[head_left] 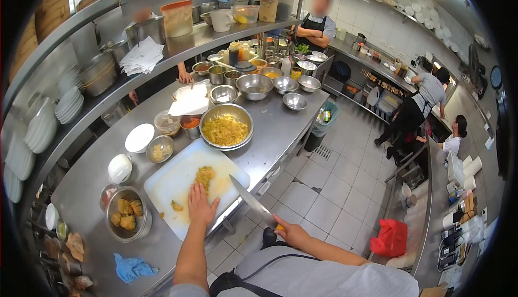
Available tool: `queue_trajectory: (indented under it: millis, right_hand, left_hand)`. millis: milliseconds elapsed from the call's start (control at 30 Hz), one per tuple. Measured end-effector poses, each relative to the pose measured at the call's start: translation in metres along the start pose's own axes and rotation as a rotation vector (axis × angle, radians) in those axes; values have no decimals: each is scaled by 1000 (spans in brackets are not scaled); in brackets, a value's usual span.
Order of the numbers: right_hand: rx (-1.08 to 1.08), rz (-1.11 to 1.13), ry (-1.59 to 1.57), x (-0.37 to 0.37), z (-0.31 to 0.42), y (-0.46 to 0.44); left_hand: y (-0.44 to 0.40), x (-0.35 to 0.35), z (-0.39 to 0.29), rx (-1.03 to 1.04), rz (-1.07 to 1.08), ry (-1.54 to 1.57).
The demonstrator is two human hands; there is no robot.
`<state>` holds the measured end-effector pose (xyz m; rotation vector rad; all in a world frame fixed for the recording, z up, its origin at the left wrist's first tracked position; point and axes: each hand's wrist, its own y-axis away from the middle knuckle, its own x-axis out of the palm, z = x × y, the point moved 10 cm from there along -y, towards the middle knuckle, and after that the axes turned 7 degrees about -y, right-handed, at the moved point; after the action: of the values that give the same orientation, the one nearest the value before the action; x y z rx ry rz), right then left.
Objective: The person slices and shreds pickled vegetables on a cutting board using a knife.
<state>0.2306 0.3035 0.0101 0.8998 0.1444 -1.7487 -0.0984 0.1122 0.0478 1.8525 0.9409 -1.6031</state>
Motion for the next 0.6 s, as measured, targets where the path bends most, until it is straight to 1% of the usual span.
queue_trajectory:
  millis: [167, 333, 367, 400, 467, 600]
  right_hand:
    - [18, 9, 9, 3, -1, 2]
    - [-55, -34, -19, -2, 7, 2]
    - [-78, -14, -12, 3, 7, 0]
    - [-99, -42, -51, 2, 5, 1]
    - [-131, -60, -86, 1, 8, 1]
    - [-114, -71, -46, -2, 9, 1]
  left_hand:
    - [2, 1, 2, -2, -7, 27]
    - [1, -5, 2, -14, -10, 20]
    - [1, -5, 1, -4, -4, 12]
    - [1, -5, 6, -31, -11, 7]
    - [1, -4, 4, 0, -11, 7]
    - [2, -5, 4, -16, 16, 12]
